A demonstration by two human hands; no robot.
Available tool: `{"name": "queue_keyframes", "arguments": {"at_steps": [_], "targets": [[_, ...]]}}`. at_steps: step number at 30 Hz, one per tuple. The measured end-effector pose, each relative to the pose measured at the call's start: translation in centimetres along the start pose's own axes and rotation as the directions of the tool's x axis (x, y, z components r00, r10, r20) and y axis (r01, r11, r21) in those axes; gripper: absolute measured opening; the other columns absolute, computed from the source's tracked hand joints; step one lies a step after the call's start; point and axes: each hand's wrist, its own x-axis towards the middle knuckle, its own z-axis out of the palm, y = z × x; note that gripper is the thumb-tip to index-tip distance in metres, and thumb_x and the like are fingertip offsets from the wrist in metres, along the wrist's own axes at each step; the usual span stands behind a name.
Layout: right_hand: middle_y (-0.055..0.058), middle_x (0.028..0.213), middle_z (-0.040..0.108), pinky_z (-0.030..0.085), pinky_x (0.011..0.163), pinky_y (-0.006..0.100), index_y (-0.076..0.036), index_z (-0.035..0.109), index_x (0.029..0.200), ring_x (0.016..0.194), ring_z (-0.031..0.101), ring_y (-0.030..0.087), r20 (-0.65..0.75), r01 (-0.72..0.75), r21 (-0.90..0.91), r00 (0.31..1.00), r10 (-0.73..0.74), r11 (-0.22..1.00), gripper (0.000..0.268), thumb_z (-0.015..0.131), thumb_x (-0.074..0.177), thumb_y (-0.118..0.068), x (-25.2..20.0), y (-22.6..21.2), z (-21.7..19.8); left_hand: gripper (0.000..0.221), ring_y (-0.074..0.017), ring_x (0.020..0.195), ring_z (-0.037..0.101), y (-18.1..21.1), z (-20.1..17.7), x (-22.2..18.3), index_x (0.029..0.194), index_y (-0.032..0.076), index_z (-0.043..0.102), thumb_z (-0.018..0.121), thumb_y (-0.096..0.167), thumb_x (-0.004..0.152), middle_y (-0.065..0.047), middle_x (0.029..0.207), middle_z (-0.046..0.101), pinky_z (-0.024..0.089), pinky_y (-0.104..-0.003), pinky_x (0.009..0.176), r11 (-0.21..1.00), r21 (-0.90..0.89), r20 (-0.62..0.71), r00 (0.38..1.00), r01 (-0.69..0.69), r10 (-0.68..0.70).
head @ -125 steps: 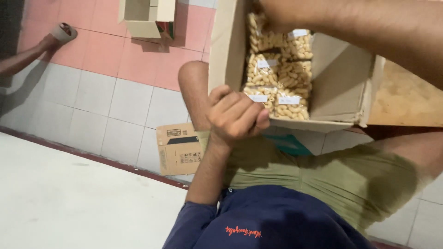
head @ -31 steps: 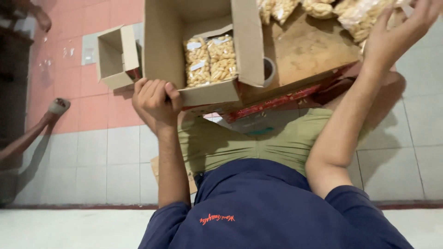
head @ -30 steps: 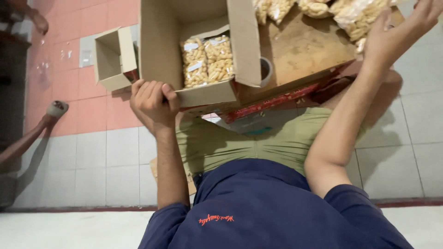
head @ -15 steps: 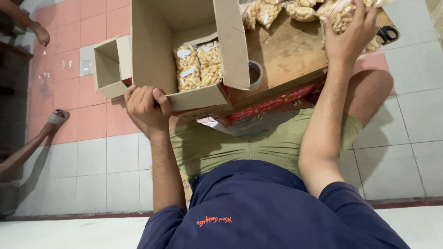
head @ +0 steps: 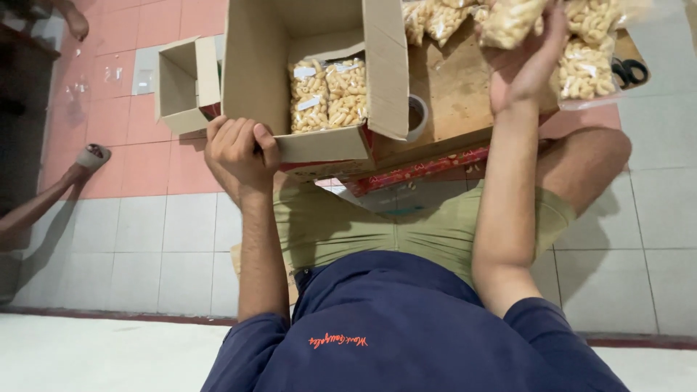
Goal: Packing small plastic bags of snacks into a cardboard box
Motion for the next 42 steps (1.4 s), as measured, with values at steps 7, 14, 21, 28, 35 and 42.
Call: {"name": "queue_keyframes", "arguments": {"at_steps": [7,14,21,28,35,42], "targets": [[0.018,0.141,0.071,0.075,0.103,0.050,-0.007,0.055,0.149,0.123,0.081,0.028,0.104,-0.106,-0.038,0.989,0.110,0.994,0.107,0.089,0.063,-0.060,-5.7,-1.8,6.3,0.040,-0.0234,0.054,0.041,-0.2,0.4,0.0,0.067,0.008,0.050,0.042,0.007,0.106,-0.004,0.061,0.052,0.044,-0.037,0.076,1.000,-0.012,-0.019,1.000,-0.020,0.020],[0.020,0.151,0.063,0.062,0.115,0.046,-0.015,0.052,0.151,0.143,0.063,0.035,0.475,0.182,-0.222,0.878,-0.057,0.958,0.066,0.067,0.107,-0.062,-5.8,0.2,5.1,0.043,-0.0216,0.054,0.036,-0.8,1.7,-0.6,0.065,0.008,0.047,0.041,0.010,0.108,-0.004,0.059,0.047,0.041,-0.037,0.073,0.997,-0.069,-0.093,0.995,-0.034,0.028],[0.020,0.155,0.059,0.058,0.125,0.056,-0.014,0.054,0.152,0.141,0.064,0.046,0.606,0.244,-0.112,0.785,-0.128,0.963,0.045,0.063,0.119,-0.044,-6.0,0.7,5.4,0.039,-0.0206,0.054,0.034,-1.1,2.1,-0.9,0.066,0.009,0.049,0.043,0.009,0.104,-0.002,0.059,0.046,0.040,-0.037,0.074,0.996,-0.077,-0.115,0.993,-0.036,0.027],[0.018,0.147,0.060,0.058,0.124,0.060,-0.013,0.051,0.146,0.133,0.066,0.046,0.645,0.298,-0.111,0.747,-0.159,0.948,0.045,0.059,0.120,-0.049,-6.3,0.4,5.8,0.044,-0.0202,0.053,0.037,-1.0,2.2,-1.0,0.065,0.010,0.048,0.041,0.014,0.109,-0.002,0.058,0.048,0.040,-0.037,0.075,0.997,-0.076,-0.121,0.993,-0.022,0.012],[0.024,0.142,0.061,0.063,0.115,0.062,-0.010,0.047,0.149,0.128,0.068,0.047,0.670,0.320,-0.145,0.728,-0.145,0.936,0.055,0.056,0.118,-0.054,-6.3,0.5,4.9,0.041,-0.0207,0.053,0.035,-0.9,2.1,-0.8,0.065,0.009,0.049,0.042,0.011,0.106,-0.003,0.058,0.046,0.040,-0.037,0.074,0.997,-0.075,-0.130,0.991,-0.029,0.019],[0.019,0.160,0.043,0.054,0.124,0.069,-0.029,0.035,0.169,0.143,0.053,0.051,0.804,0.370,-0.090,0.574,-0.152,0.925,0.066,0.062,0.109,-0.039,-6.0,0.6,3.3,0.041,-0.0198,0.053,0.037,-1.0,2.2,-0.8,0.065,0.010,0.050,0.043,0.012,0.105,-0.002,0.058,0.047,0.040,-0.036,0.073,0.997,-0.067,-0.139,0.990,-0.040,0.030]]}}
